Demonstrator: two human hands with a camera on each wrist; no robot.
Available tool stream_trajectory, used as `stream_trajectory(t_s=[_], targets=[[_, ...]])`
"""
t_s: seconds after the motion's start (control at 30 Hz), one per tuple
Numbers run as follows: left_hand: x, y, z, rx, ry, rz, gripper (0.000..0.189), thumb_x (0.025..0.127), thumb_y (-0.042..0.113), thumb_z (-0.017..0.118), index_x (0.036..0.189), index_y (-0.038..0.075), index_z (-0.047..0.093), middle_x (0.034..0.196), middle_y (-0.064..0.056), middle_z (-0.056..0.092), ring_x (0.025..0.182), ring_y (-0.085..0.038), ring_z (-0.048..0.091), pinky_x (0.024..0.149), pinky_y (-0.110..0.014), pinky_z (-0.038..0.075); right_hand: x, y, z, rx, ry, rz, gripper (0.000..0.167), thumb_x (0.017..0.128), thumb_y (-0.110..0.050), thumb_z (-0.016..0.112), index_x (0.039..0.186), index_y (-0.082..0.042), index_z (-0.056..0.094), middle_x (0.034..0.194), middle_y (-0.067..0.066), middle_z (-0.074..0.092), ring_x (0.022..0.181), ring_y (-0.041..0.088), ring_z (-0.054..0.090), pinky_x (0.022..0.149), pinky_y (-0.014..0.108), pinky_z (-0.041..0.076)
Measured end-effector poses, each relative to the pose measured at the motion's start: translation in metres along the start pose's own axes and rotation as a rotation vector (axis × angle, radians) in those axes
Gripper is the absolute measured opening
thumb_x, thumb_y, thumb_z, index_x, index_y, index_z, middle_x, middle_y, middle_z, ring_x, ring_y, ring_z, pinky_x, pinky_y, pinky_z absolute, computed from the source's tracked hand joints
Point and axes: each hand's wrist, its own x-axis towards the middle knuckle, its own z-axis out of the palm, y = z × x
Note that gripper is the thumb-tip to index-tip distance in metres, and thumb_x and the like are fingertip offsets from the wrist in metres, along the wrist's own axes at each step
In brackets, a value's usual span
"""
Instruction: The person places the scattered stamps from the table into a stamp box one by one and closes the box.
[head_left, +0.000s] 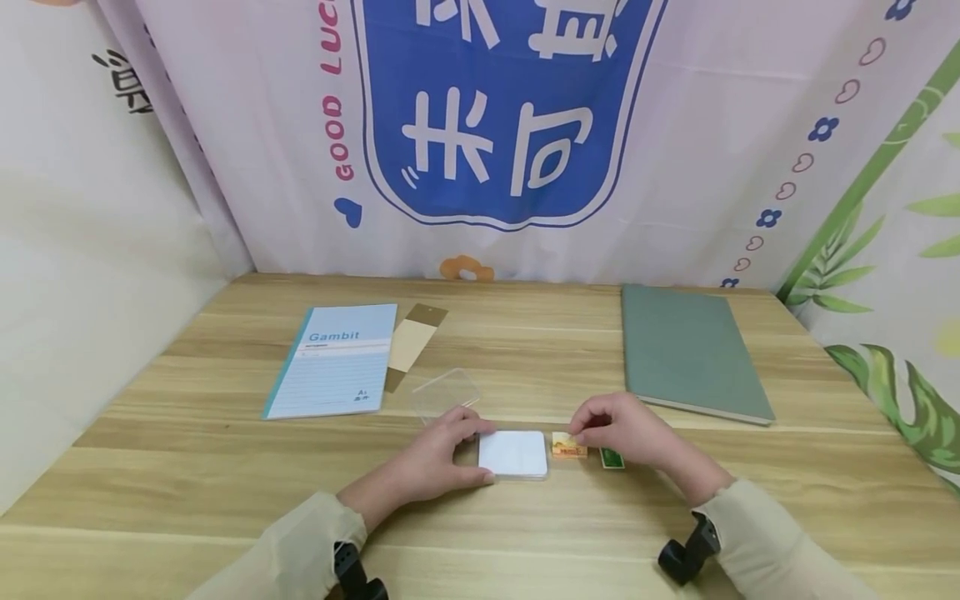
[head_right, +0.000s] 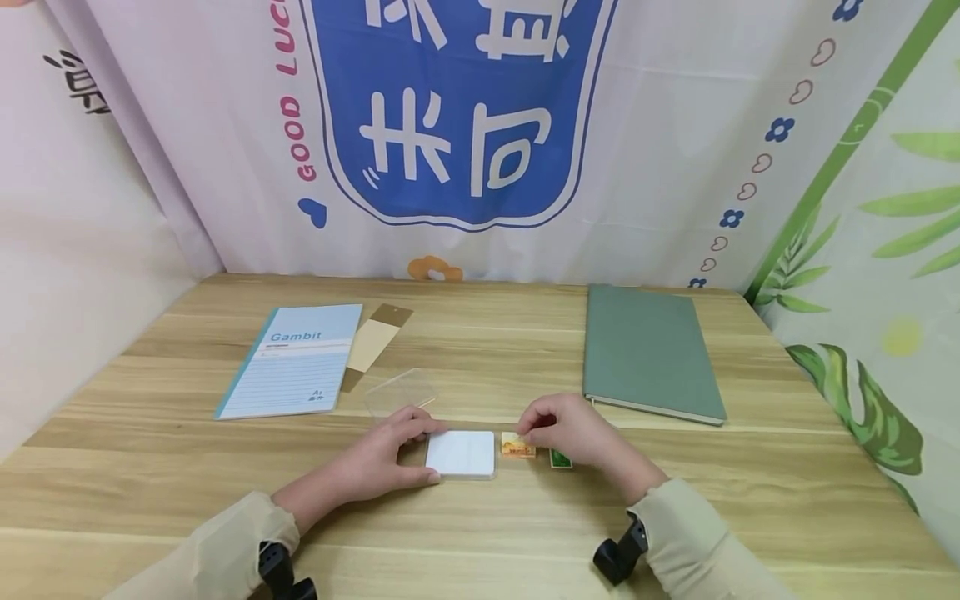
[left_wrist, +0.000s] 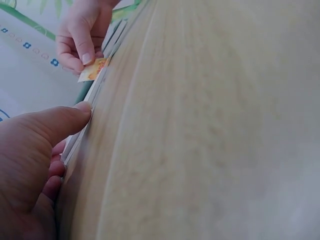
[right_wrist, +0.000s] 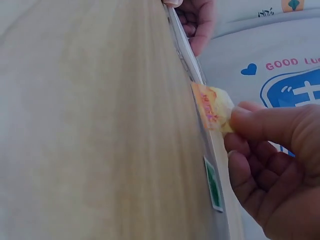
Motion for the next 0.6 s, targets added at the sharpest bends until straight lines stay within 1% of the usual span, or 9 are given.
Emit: stream_trajectory(t_s=[0.13, 0.3, 0.47, 0.6], targets=[[0.000, 0.000, 0.000, -0.004, 0.002, -0.002, 0.053, 0.076, 0.029, 0.076, 0.122, 0.012, 0.059, 0.111, 0.001, 0.049, 0.098, -0.014, 0.046, 0.088, -0.036, 0.042, 0.000, 0.003, -0.002, 0.109, -0.018, 0.025, 0.006, 0.084, -0.011, 0.067, 0.087, -0.006, 0.069, 0.085, 0.004, 0.065, 0.077, 0.017, 0.054, 0.068, 0.028, 0.047], [0.000, -0.001, 0.000, -0.007, 0.003, 0.000, 0.053, 0.076, 0.029, 0.076, 0.123, 0.012, 0.059, 0.111, 0.001, 0.050, 0.098, -0.014, 0.047, 0.088, -0.036, 0.043, 0.002, 0.000, 0.001, 0.189, -0.027, 0.048, 0.009, 0.084, -0.012, 0.066, 0.089, -0.005, 0.068, 0.087, 0.005, 0.064, 0.079, 0.018, 0.055, 0.069, 0.030, 0.048], [0.000, -0.003, 0.000, -0.006, -0.006, 0.007, 0.053, 0.077, 0.031, 0.076, 0.123, 0.012, 0.058, 0.111, 0.001, 0.050, 0.099, -0.014, 0.047, 0.088, -0.037, 0.043, 0.006, -0.009, 0.007, 0.233, -0.037, 0.076, 0.011, 0.084, -0.013, 0.067, 0.090, -0.004, 0.068, 0.087, 0.004, 0.063, 0.080, 0.019, 0.054, 0.071, 0.033, 0.047], [0.001, -0.004, 0.000, -0.007, -0.012, 0.012, 0.055, 0.077, 0.033, 0.075, 0.124, 0.012, 0.058, 0.112, 0.001, 0.050, 0.100, -0.014, 0.047, 0.089, -0.038, 0.042, 0.012, -0.016, 0.014, 0.238, -0.035, 0.106, 0.011, 0.083, -0.014, 0.068, 0.090, -0.006, 0.069, 0.088, 0.003, 0.064, 0.080, 0.017, 0.053, 0.070, 0.031, 0.046]])
